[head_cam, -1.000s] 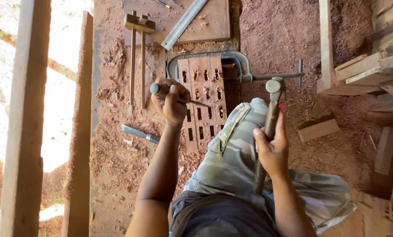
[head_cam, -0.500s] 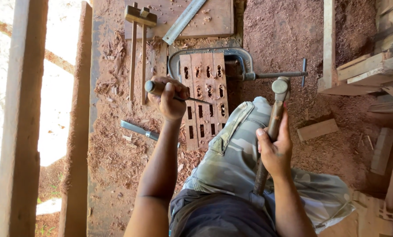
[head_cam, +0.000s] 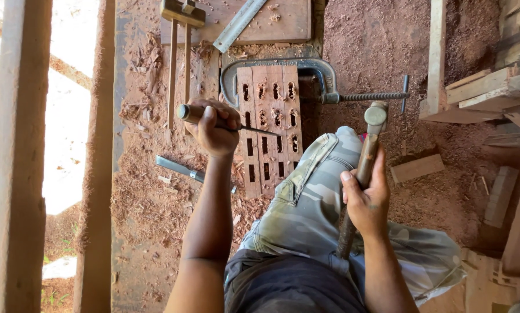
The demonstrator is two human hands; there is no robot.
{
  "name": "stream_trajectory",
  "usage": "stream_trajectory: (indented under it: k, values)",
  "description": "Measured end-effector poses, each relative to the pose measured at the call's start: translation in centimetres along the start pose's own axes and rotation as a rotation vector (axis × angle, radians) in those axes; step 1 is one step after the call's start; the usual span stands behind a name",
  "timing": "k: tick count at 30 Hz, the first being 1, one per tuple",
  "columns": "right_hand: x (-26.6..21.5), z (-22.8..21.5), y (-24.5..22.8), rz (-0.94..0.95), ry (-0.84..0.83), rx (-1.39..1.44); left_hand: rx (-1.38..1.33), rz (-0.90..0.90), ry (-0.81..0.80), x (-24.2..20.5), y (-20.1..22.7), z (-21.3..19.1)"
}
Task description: Using a hammer and chisel to carve out rectangular holes in a wooden block.
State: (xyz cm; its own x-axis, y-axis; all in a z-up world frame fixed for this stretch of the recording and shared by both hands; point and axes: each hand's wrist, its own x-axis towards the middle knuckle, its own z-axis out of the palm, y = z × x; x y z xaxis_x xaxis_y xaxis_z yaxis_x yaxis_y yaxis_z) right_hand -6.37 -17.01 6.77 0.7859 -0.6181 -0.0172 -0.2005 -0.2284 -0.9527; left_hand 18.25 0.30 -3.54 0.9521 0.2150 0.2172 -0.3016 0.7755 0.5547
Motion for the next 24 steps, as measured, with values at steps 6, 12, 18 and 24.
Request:
stream_trajectory:
  k: [6, 12, 18, 24]
  values:
    - [0.0, -0.1, 0.0, -0.033, -0.005, -0.023, 0.096, 0.073, -0.072, -1.4, 0.4, 1.9]
    - [0.6, -1.1, -0.6, -0.181, -0.023, -0.169, 0.272, 0.104, -0.182, -2.7, -0.3, 3.2]
    - [6.6, -4.4, -11.6, -0.627, -0.095, -0.312, 0.534, 0.086, -0.319, -2.7, 2.4, 6.2]
    - [5.8, -0.6, -14.3, -0.948, -0.358, -0.680, 1.075, 0.548, -0.602, -3.9, -3.1, -0.3]
